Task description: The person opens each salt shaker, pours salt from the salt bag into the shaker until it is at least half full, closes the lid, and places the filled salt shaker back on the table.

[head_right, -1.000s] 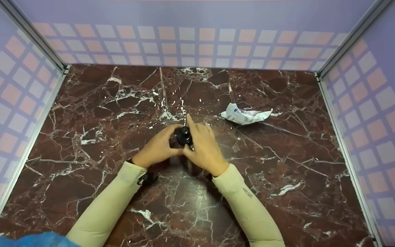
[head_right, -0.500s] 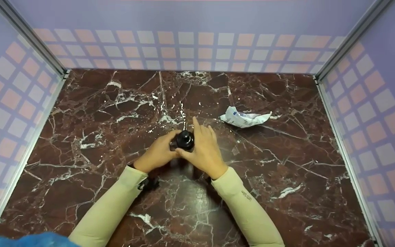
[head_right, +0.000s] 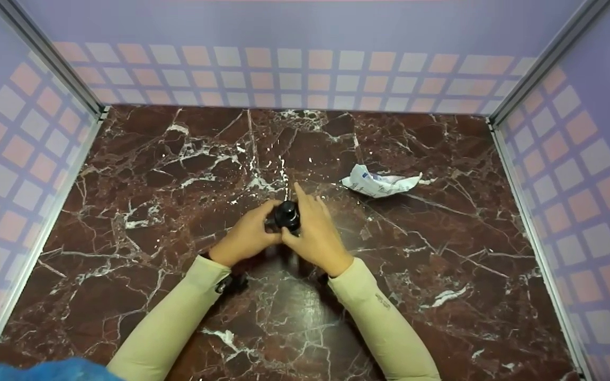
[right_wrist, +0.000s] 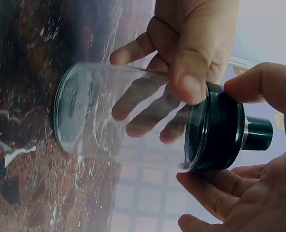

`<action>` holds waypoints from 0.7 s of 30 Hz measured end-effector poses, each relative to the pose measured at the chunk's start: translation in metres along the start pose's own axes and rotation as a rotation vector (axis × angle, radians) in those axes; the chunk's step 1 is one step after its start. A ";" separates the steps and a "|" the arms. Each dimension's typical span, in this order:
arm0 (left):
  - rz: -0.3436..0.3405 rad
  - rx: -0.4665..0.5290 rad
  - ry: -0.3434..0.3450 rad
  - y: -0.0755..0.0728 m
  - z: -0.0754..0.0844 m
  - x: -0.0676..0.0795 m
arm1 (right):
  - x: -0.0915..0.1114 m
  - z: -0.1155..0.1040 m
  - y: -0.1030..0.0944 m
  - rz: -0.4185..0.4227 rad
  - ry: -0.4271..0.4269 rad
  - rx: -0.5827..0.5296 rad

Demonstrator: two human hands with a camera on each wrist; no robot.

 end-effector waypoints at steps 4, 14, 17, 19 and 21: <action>-0.008 0.006 -0.001 0.000 0.002 -0.001 | 0.000 0.002 -0.003 0.002 0.029 -0.015; -0.004 -0.024 -0.017 -0.001 0.003 -0.001 | -0.001 0.006 -0.005 0.027 0.084 0.030; -0.006 -0.027 -0.019 -0.001 0.002 0.000 | -0.002 0.005 -0.006 0.046 0.081 0.041; -0.007 -0.018 -0.012 0.000 0.002 0.000 | -0.002 0.004 -0.007 0.066 0.079 0.048; -0.008 -0.011 -0.010 0.000 0.002 0.000 | -0.002 0.004 -0.008 0.076 0.075 0.052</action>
Point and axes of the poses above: each hand's wrist, its own x-axis away from the middle knuckle, its own y-axis out of the palm, z = x × y, the point moved 6 cm from there along -x, towards the middle knuckle, and after that the axes turned 10 degrees about x, right-handed, at the moved point
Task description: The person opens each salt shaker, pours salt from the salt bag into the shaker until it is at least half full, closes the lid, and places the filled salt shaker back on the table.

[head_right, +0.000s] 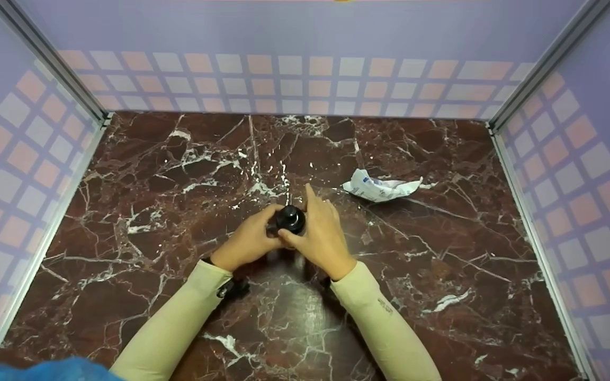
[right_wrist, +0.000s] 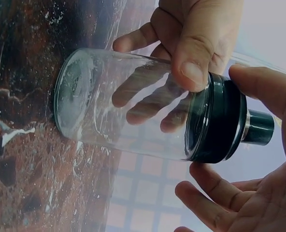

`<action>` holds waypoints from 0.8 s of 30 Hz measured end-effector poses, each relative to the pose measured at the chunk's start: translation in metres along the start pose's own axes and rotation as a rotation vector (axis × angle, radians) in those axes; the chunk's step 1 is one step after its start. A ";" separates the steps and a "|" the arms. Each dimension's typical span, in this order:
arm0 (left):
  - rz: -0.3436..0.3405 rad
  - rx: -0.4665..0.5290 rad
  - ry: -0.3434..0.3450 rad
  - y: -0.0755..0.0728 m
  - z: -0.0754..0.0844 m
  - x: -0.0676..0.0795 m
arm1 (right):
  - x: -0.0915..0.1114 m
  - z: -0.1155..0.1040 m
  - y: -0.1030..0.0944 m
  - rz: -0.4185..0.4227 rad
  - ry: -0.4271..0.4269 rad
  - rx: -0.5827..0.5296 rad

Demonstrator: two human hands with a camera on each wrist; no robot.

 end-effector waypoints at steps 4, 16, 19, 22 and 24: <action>-0.004 0.009 0.002 0.001 0.000 -0.001 | -0.001 0.001 0.000 -0.013 -0.005 0.001; 0.004 0.012 -0.003 0.002 0.000 -0.001 | 0.002 -0.003 0.000 -0.034 -0.057 0.001; 0.001 0.011 -0.005 0.002 0.000 -0.001 | 0.001 -0.001 -0.001 -0.016 -0.047 0.021; 0.001 0.009 -0.007 0.002 0.000 0.000 | 0.001 0.000 -0.001 0.003 -0.037 0.037; 0.001 0.011 -0.006 0.002 0.000 0.000 | 0.001 0.000 -0.002 0.009 -0.036 0.044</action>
Point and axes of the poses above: each hand's wrist, its own x-axis away from the middle knuckle, its own y-axis out of the palm, z = x × y, the point moved 6 cm from there along -x, towards the middle knuckle, and after that the axes turned 10 degrees about x, right-handed, at the moved point
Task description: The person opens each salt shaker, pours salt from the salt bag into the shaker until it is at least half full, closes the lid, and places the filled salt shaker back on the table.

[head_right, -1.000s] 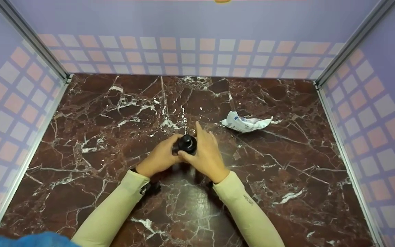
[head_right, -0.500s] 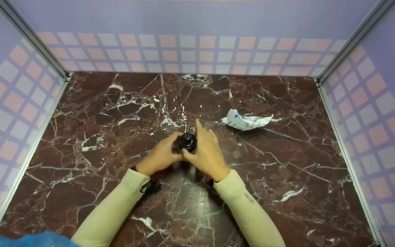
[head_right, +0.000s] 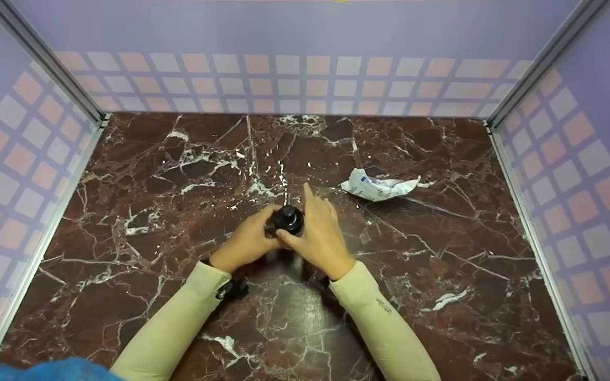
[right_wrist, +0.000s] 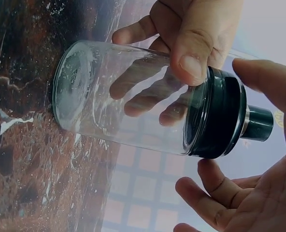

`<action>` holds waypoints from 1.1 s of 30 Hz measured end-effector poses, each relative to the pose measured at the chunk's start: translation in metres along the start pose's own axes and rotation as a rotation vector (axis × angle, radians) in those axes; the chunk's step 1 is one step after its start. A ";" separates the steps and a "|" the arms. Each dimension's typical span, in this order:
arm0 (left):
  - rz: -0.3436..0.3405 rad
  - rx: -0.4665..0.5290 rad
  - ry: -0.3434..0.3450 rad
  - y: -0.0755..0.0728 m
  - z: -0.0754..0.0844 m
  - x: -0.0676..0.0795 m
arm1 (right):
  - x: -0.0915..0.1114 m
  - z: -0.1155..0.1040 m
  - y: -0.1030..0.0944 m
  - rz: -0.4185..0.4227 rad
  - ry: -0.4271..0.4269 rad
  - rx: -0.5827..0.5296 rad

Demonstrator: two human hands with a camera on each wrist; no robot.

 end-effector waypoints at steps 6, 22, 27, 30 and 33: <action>0.004 -0.004 -0.004 -0.001 -0.001 0.001 | 0.000 -0.005 0.000 0.003 -0.050 -0.008; 0.022 -0.001 -0.009 -0.009 -0.001 0.004 | -0.005 -0.011 0.002 0.032 -0.083 0.037; 0.006 -0.036 -0.025 -0.009 0.000 0.001 | -0.005 -0.011 0.004 0.027 -0.112 0.032; -0.015 -0.052 -0.011 -0.007 0.002 -0.002 | -0.003 -0.010 0.004 0.006 -0.148 0.015; -0.049 -0.051 0.024 -0.003 0.005 -0.006 | -0.003 -0.006 0.002 -0.037 -0.154 -0.007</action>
Point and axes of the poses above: each hand's wrist, its own x-axis away from the middle knuckle, its own y-axis out of the palm, z = x × y, the point moved 6 cm from there along -x, towards the middle knuckle, and after that the axes turned 10 degrees about x, right-handed, at the moved point
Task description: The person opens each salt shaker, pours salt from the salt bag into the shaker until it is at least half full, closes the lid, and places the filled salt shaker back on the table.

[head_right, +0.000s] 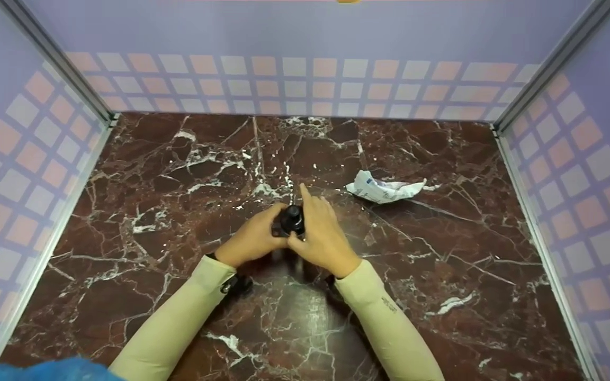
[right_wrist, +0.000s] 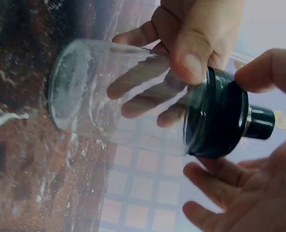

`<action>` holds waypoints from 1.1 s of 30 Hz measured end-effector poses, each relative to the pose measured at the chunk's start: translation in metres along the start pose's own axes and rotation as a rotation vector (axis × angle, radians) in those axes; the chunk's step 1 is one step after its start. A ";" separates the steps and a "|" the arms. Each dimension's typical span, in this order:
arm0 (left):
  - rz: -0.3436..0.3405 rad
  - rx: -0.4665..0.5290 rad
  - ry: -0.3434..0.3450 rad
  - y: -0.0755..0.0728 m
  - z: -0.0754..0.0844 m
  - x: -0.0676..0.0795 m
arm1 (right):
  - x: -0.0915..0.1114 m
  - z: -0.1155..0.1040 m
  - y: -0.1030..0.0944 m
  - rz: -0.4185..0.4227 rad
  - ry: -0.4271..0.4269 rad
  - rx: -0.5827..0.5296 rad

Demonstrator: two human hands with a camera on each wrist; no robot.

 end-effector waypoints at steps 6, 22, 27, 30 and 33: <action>-0.041 -0.014 0.022 0.005 0.000 -0.008 | -0.008 0.012 -0.009 -0.031 0.102 -0.005; 0.019 0.064 -0.010 0.009 -0.006 -0.013 | -0.018 0.021 -0.008 -0.017 0.201 0.164; 0.010 -0.001 -0.013 0.008 -0.002 -0.014 | -0.016 0.018 -0.011 -0.058 0.155 0.116; 0.017 -0.035 -0.021 0.005 -0.001 -0.014 | -0.017 0.014 -0.013 -0.067 0.103 0.098; 0.021 -0.025 -0.037 0.004 -0.003 -0.015 | -0.019 0.011 -0.014 -0.066 0.075 0.101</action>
Point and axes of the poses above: each hand's wrist, its own x-axis away from the middle knuckle, its own y-axis out of the palm, z = x × y, the point moved 6 cm from there along -x, towards the middle knuckle, and after that the axes turned 10 degrees about x, right-handed, at the moved point
